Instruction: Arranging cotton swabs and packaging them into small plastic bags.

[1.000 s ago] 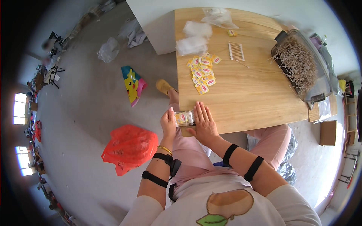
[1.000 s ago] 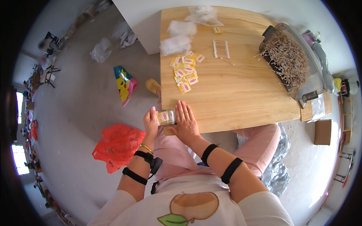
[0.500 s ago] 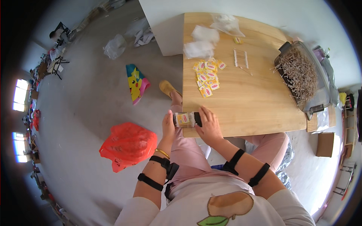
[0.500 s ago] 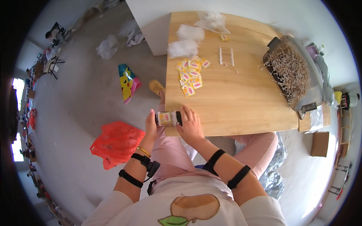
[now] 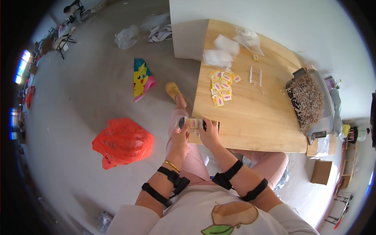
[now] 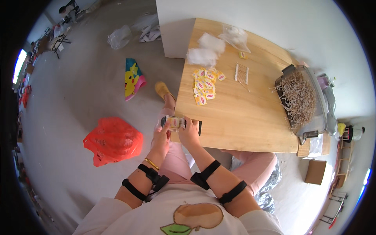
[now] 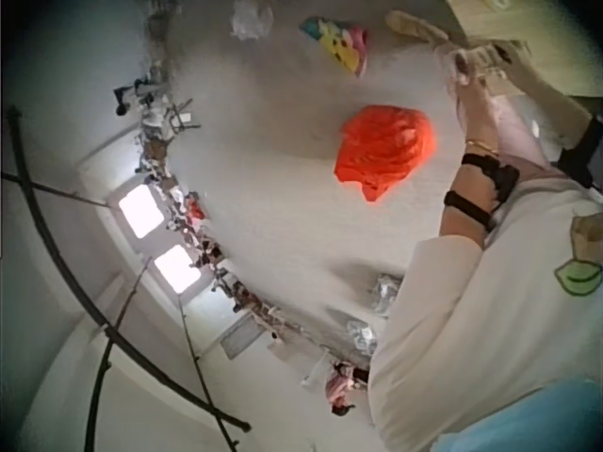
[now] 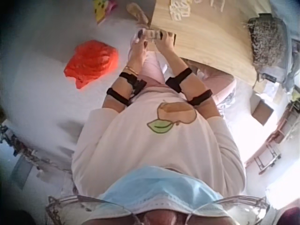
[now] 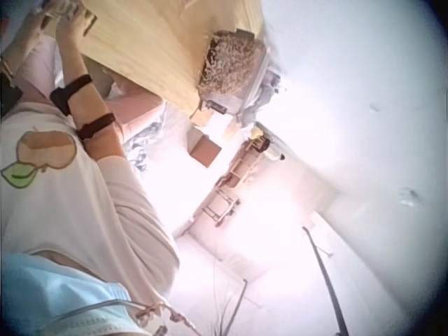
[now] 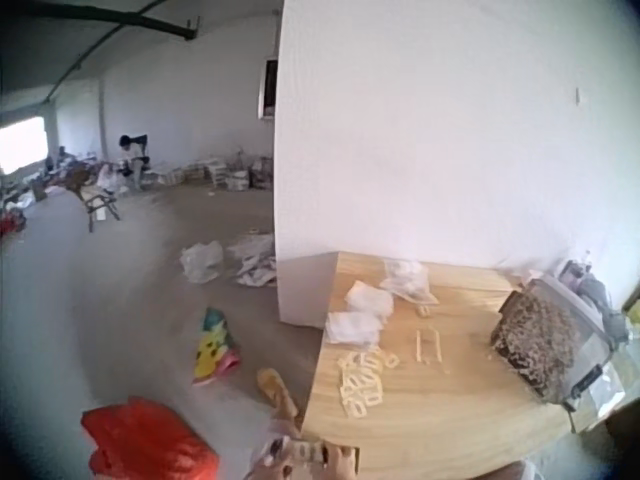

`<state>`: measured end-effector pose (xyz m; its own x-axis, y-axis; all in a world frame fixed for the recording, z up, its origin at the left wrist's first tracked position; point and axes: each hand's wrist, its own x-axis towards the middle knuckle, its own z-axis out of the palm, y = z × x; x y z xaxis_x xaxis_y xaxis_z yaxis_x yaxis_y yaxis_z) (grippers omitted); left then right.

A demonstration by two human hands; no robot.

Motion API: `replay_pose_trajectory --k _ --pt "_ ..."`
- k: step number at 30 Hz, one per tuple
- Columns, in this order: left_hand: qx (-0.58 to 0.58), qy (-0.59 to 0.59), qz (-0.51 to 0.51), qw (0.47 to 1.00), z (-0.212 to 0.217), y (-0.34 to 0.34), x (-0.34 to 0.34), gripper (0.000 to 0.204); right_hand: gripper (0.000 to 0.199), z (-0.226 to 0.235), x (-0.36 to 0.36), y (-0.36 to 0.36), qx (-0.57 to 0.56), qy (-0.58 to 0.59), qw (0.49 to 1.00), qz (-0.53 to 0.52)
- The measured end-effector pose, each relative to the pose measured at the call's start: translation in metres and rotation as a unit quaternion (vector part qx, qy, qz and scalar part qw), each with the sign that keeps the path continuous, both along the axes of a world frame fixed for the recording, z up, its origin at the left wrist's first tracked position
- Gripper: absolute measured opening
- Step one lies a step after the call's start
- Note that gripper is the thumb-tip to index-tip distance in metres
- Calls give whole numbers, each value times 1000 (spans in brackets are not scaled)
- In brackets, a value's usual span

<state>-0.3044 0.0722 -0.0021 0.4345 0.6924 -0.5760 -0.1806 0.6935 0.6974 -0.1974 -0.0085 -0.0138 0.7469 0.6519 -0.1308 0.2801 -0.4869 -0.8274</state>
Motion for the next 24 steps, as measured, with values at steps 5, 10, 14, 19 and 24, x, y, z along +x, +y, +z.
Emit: replay_pose_trajectory --k 5,10,14,19,24 --pt "-18 -30 66 997 -26 -8 9 34 52 3 -23 16 -19 42 998 -46" --pt "-12 -9 74 997 -26 -8 12 42 46 6 -18 27 119 351 926 -78" --pt "-16 -77 77 994 -20 -6 7 40 57 21 -2 1 32 273 961 15" --pt "-4 -63 86 994 -22 -4 7 40 45 56 -1 3 59 473 879 -7" --pt "-19 -56 51 997 -20 -2 5 38 40 45 23 -3 -38 416 907 41"
